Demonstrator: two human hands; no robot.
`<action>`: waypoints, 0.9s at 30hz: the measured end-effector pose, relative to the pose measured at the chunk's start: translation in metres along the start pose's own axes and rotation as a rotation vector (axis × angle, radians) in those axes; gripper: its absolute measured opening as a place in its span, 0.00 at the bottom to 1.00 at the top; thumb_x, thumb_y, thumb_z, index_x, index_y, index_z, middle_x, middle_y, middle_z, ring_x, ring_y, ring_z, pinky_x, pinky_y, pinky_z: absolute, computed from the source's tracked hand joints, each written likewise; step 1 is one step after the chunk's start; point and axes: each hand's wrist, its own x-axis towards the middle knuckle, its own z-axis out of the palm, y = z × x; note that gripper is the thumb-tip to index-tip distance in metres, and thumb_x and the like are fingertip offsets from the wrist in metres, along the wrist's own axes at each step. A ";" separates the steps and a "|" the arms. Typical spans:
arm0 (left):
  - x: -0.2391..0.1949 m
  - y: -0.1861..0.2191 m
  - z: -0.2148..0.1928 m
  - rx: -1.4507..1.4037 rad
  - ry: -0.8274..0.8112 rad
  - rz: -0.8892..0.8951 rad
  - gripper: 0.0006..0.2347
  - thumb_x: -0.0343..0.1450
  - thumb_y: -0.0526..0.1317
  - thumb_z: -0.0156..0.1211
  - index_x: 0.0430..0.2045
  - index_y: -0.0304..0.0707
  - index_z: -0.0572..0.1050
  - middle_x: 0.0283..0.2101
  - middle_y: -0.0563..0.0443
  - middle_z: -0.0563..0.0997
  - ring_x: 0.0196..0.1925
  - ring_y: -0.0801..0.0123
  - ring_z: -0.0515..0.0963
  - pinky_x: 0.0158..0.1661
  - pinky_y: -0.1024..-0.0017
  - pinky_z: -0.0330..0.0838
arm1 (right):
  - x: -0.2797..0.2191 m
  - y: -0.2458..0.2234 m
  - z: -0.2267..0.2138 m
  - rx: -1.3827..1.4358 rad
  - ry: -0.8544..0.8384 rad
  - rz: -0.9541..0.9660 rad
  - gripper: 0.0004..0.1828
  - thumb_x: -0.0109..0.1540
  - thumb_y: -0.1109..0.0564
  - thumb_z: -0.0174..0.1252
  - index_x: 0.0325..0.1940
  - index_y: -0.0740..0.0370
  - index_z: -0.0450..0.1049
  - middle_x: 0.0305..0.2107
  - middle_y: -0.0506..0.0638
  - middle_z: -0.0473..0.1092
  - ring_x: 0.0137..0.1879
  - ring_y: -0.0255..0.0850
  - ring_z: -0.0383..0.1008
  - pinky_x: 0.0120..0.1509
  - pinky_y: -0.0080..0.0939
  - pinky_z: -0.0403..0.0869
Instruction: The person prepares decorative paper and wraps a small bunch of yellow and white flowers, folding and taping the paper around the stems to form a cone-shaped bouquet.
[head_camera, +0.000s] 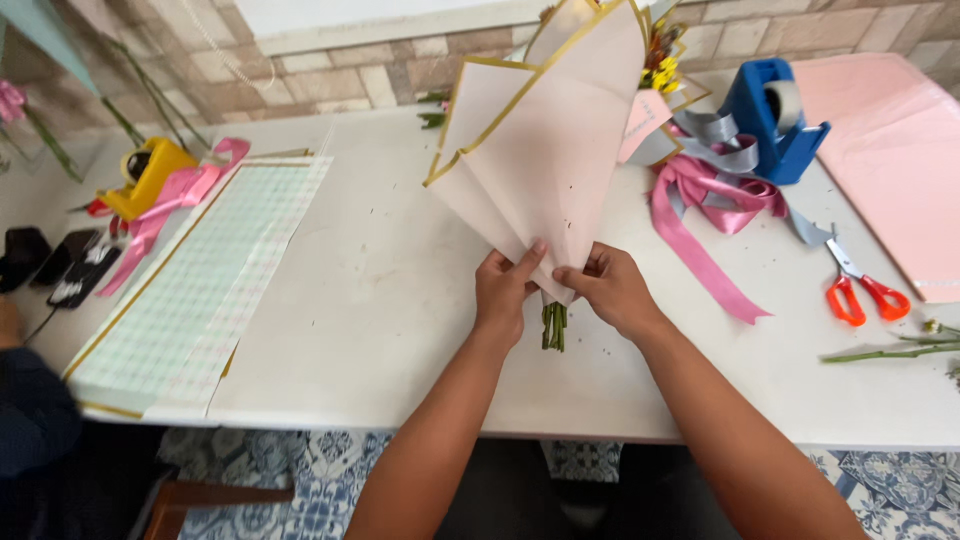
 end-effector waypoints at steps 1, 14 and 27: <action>0.012 -0.004 0.004 0.001 -0.013 0.004 0.22 0.66 0.42 0.76 0.52 0.31 0.77 0.44 0.46 0.80 0.43 0.66 0.81 0.40 0.66 0.80 | 0.008 0.004 -0.004 -0.001 0.010 -0.008 0.11 0.59 0.62 0.68 0.43 0.71 0.79 0.26 0.56 0.76 0.30 0.42 0.77 0.36 0.38 0.76; 0.031 -0.043 0.021 0.010 -0.054 -0.067 0.24 0.72 0.42 0.69 0.58 0.23 0.71 0.53 0.36 0.79 0.57 0.57 0.78 0.57 0.58 0.75 | 0.037 0.064 -0.010 0.501 0.285 0.244 0.21 0.52 0.64 0.50 0.51 0.63 0.67 0.27 0.57 0.67 0.24 0.48 0.71 0.24 0.42 0.74; 0.048 -0.064 0.007 -0.082 -0.104 -0.064 0.24 0.76 0.46 0.63 0.60 0.27 0.68 0.52 0.35 0.78 0.60 0.52 0.77 0.60 0.54 0.74 | 0.026 0.039 0.003 0.380 0.415 0.152 0.23 0.72 0.40 0.49 0.41 0.64 0.70 0.20 0.55 0.69 0.19 0.46 0.75 0.16 0.42 0.76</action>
